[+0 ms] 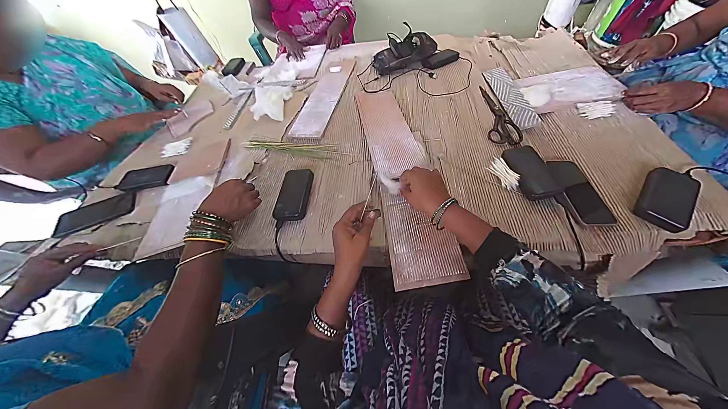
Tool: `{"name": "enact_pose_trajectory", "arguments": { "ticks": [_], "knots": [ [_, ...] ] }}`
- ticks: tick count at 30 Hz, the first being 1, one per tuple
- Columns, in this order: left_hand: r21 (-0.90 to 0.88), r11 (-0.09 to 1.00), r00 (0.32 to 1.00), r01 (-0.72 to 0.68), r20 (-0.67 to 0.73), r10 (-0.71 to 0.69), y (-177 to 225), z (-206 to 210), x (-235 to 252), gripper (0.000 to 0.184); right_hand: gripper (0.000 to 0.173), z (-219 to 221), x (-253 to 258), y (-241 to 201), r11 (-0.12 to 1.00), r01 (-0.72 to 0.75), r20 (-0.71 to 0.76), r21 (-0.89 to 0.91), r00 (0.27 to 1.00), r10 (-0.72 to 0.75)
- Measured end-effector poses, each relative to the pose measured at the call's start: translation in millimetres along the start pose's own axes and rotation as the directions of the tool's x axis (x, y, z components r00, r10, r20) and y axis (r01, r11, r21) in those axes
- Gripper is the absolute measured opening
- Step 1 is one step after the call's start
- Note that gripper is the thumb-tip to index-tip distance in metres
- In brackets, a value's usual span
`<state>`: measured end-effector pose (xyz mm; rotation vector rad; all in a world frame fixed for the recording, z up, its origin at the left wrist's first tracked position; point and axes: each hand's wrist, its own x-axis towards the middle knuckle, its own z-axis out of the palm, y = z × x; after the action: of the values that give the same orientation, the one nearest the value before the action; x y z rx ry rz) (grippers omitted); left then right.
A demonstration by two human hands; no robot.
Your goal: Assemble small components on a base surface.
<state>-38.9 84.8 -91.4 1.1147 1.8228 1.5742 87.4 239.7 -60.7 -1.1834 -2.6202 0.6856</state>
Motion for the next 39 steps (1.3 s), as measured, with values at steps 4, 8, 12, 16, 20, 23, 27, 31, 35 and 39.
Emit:
{"name": "enact_pose_trajectory", "arguments": {
  "ticks": [4, 8, 12, 16, 20, 23, 27, 31, 35, 39],
  "knots": [
    [0.332, 0.940, 0.985, 0.073, 0.124, -0.120, -2, 28, 62, 0.029, 0.017, 9, 17, 8, 0.988, -0.086, 0.057, 0.127, 0.995, 0.079],
    [0.531, 0.839, 0.972, 0.122, 0.105, -0.208, -3, 54, 83, 0.021, 0.015, 11, 10, 10, 0.980, -0.109, 0.045, 0.164, 0.994, 0.103],
    [0.546, 0.825, 0.980, 0.148, 0.033, -0.198, -5, 59, 79, 0.019, 0.015, 4, 1, 23, 0.985, -0.080, 0.102, 0.152, 0.993, 0.065],
    [0.514, 0.844, 0.984, 0.151, 0.005, -0.179, -9, 56, 78, 0.018, 0.012, -15, -17, 48, 0.919, -0.051, 0.120, 0.392, 0.993, 0.003],
    [0.504, 0.848, 0.982, 0.165, -0.001, -0.191, -9, 57, 78, 0.019, 0.007, -31, -37, 73, 0.635, -0.043, 0.111, 0.771, 0.992, -0.067],
    [0.493, 0.855, 0.983, 0.159, 0.004, -0.184, -11, 58, 78, 0.019, 0.016, -35, -47, 81, 0.482, -0.052, 0.101, 0.875, 0.992, -0.076],
    [0.386, 0.916, 0.993, 0.107, 0.002, -0.116, -14, 51, 71, 0.026, 0.019, -39, -53, 81, 0.363, -0.070, 0.155, 0.929, 0.965, -0.209],
    [0.299, 0.950, 0.992, -0.090, -0.060, 0.113, -11, 44, 47, 0.028, 0.019, -38, -54, 77, 0.363, -0.070, 0.175, 0.929, 0.948, -0.267],
    [0.026, 0.996, 0.985, -0.084, 0.155, 0.079, 5, 38, 20, 0.028, 0.020, -33, -52, 69, 0.403, -0.093, 0.201, 0.911, 0.951, -0.234],
    [-0.143, 0.973, 0.939, 0.180, 0.321, -0.126, 20, 39, 9, 0.005, 0.019, -28, -52, 65, 0.435, -0.087, 0.209, 0.896, 0.948, -0.241]
  ]
}}
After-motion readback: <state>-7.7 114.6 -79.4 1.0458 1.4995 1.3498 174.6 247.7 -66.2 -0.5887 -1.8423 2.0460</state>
